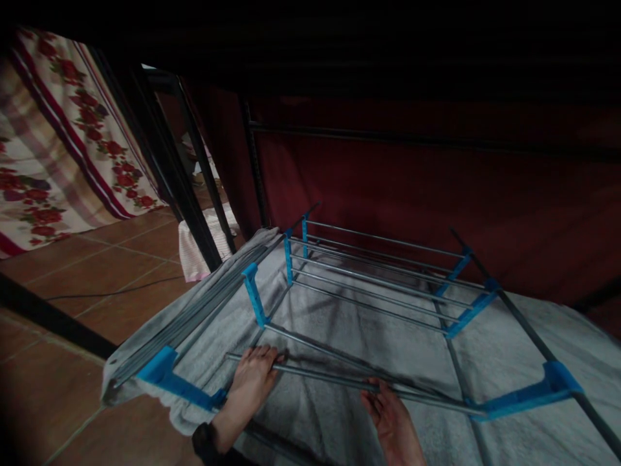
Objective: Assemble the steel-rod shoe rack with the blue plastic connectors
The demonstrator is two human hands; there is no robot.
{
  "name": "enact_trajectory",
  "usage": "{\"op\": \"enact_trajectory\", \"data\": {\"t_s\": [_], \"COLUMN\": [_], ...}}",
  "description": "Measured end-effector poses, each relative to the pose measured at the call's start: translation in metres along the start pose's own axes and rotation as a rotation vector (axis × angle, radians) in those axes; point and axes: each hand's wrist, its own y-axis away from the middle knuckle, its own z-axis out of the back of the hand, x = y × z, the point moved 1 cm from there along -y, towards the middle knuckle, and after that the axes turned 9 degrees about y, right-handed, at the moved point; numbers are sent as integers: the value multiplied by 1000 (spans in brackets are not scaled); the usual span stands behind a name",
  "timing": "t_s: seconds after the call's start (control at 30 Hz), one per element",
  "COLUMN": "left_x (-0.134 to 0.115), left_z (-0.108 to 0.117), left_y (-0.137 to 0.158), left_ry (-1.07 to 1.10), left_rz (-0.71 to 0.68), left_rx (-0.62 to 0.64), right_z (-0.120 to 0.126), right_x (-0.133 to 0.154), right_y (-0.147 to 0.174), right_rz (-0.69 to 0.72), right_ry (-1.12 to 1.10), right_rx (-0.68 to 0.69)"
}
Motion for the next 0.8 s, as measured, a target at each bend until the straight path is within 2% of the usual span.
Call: {"op": "enact_trajectory", "data": {"t_s": [0.1, 0.3, 0.8], "left_x": [-4, -16, -16], "left_z": [0, -1, -5], "left_y": [-5, -21, -36], "left_ry": [10, 5, 97], "left_rz": [-35, -91, -157], "left_rx": [-2, 2, -154], "right_z": [9, 18, 8], "right_x": [-1, 3, 15], "right_y": [1, 3, 3], "right_rz": [-40, 33, 44], "right_ry": [-44, -71, -145], "right_rx": [-39, -99, -83]}}
